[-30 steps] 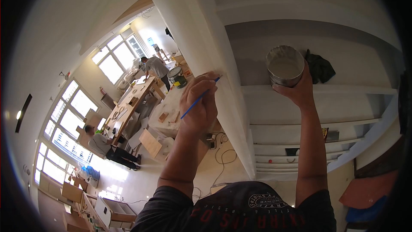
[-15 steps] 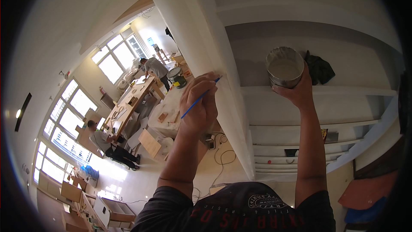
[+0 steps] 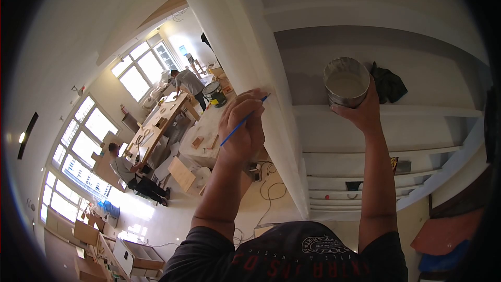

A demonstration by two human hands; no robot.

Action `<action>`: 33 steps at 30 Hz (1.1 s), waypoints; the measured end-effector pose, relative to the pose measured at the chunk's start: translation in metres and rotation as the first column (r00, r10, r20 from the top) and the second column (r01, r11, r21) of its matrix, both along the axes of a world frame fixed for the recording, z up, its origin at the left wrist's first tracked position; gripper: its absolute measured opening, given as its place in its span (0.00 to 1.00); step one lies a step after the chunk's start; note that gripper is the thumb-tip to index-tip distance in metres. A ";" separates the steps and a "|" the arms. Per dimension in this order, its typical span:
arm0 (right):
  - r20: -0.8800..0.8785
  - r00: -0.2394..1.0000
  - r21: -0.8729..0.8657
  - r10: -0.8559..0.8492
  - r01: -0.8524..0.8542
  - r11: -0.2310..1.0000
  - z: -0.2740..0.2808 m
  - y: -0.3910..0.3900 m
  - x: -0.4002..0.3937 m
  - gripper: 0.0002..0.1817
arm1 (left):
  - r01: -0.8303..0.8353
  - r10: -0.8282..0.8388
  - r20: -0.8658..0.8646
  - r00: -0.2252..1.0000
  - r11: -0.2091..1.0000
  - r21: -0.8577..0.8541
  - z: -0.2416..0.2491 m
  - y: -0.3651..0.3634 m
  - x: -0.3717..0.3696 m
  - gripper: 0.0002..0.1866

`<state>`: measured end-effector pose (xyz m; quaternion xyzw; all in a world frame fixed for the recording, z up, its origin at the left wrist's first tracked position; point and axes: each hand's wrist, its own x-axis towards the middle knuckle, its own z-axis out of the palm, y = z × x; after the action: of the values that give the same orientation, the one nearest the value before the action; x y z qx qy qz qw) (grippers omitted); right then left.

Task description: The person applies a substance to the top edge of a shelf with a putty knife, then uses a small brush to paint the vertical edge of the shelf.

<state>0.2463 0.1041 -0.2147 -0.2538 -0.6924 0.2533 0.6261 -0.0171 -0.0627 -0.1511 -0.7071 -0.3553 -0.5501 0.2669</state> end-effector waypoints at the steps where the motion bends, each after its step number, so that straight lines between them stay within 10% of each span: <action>1: 0.004 1.000 0.001 0.002 -0.002 1.000 0.000 0.001 0.000 0.59 | -0.005 0.005 0.000 1.000 1.000 -0.006 0.003 -0.001 0.001 0.12; 33: 0.006 1.000 0.013 0.015 -0.016 1.000 0.000 0.002 0.000 0.58 | -0.013 0.013 0.014 1.000 0.998 0.061 0.022 0.003 0.002 0.12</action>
<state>0.2466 0.1060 -0.2147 -0.2452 -0.6978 0.2530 0.6236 -0.0150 -0.0598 -0.1292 -0.6925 -0.3447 -0.5637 0.2895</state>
